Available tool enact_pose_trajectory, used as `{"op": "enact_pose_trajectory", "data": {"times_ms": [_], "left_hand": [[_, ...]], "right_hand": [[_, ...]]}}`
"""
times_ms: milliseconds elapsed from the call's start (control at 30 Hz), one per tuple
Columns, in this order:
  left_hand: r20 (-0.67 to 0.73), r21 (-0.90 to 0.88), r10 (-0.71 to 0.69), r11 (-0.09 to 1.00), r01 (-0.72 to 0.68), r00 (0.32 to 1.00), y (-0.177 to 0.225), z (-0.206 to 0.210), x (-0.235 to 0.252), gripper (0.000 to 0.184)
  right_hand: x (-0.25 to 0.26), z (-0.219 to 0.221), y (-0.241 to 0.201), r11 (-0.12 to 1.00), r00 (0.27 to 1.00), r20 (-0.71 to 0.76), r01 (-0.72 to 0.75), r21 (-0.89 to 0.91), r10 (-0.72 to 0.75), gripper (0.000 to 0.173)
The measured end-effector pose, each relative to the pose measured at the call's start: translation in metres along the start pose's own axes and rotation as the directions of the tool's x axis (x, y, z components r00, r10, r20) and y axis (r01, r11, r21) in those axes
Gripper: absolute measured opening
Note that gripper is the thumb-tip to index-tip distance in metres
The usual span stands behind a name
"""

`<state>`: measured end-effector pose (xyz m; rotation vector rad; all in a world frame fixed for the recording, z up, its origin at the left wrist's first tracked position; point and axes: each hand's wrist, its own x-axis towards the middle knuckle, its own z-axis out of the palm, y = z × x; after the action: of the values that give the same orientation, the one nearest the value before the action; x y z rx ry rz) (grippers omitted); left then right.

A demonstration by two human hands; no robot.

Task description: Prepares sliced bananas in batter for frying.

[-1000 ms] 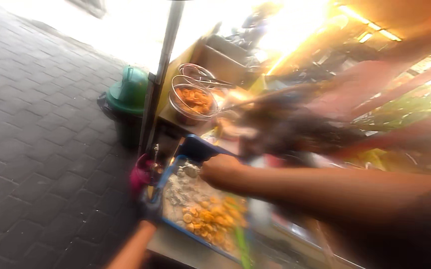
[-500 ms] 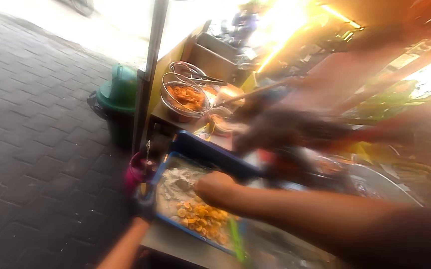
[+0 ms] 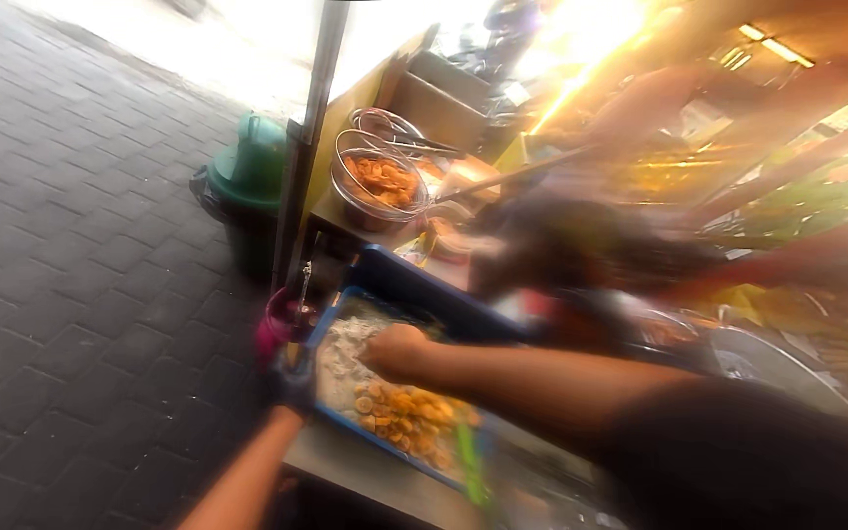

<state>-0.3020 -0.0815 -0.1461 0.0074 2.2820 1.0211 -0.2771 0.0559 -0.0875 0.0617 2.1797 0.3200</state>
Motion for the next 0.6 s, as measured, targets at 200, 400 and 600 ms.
{"op": "enact_pose_trajectory", "data": {"times_ms": [200, 400, 600], "left_hand": [[-0.075, -0.064, 0.017, 0.998, -0.022, 0.997, 0.006, -0.001, -0.017, 0.043], [-0.07, -0.182, 0.042, 0.982, -0.054, 0.997, 0.002, 0.001, -0.007, 0.04], [-0.202, -0.313, 0.254, 0.899, -0.308, 0.946, -0.047, 0.032, 0.04, 0.031]], "right_hand": [[-0.049, -0.021, 0.009, 0.996, 1.0, -0.004, -0.03, -0.08, 0.03, 0.011], [-0.097, -0.046, 0.02, 0.983, 0.999, -0.037, -0.031, -0.182, 0.024, 0.011], [-0.084, -0.035, -0.004, 0.978, 0.989, -0.056, 0.129, -0.161, -0.14, 0.012]]}}
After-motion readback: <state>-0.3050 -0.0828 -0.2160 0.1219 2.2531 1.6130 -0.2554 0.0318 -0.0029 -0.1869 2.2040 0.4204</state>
